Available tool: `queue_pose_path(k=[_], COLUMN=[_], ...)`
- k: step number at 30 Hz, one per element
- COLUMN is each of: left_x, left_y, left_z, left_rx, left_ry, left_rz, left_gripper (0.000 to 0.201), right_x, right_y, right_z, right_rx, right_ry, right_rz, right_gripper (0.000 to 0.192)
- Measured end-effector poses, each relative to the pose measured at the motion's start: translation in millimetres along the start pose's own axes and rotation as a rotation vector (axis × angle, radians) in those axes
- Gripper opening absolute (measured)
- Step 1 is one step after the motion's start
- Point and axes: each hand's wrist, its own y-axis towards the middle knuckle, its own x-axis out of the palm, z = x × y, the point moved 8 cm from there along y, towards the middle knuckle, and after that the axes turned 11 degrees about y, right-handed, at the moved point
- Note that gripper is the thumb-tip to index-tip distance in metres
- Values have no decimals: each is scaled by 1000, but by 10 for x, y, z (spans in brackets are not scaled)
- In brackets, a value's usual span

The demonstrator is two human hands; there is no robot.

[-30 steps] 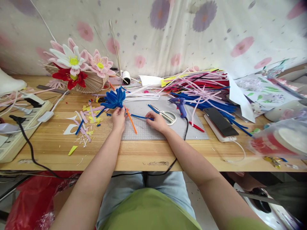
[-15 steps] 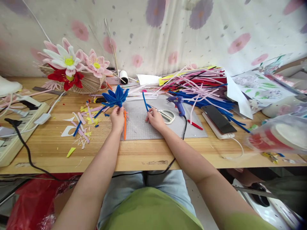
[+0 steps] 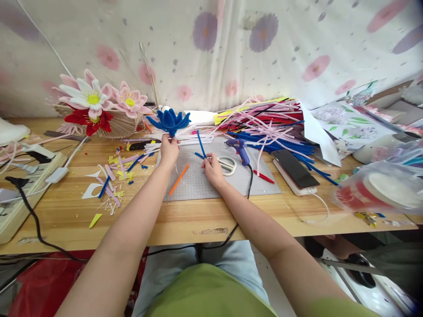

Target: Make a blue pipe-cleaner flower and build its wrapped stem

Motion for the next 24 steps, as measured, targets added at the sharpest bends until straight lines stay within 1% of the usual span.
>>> queue_pose_path(k=[1, 3, 5, 7, 8, 11, 12, 14, 15, 17, 19, 21, 24], left_x=[34, 108, 137, 117, 95, -9, -67, -289, -444, -784, -1071, -1241, -1363], left_y=[-22, -95, -172, -220, -231, -221, -201, -102, -38, 91, 206, 294, 370], left_z=[-13, -112, -238, -330, -349, -254, -209, -198, -187, -183, -241, -326, -451], left_rx=[-32, -98, -112, -72, -34, 174, 232, 218, 215, 209, 174, 130, 7], left_ry=[42, 128, 219, 295, 337, 472, 514, 589, 626, 699, 787, 868, 950], left_rz=[-43, -164, -240, -234, -214, -138, -122, -60, -1, 135, 224, 232, 174], left_gripper=[8, 5, 3, 5, 5, 10, 15, 25, 25, 15, 10, 14, 21], right_x=[12, 34, 54, 67, 72, 71, 63, 31, 11, -23, -37, -28, -14], right_y=[2, 4, 2, 0, -2, -10, -14, -22, -25, -30, -33, -32, -29], right_z=[30, 70, 76, 58, 47, 29, 27, 9, -11, -73, -125, -139, -121], right_rx=[26, 69, 87, 77, 67, 42, 38, 21, 4, -44, -76, -71, -50], right_ry=[43, 115, 154, 150, 137, 96, 82, 39, 7, -63, -114, -139, -140], right_rz=[-11, -27, -40, -50, -56, -71, -70, -56, -44, -20, -6, -13, -24], right_gripper=[11, 13, 11, 12, 14, 16, 16, 17, 18, 21, 23, 22, 22])
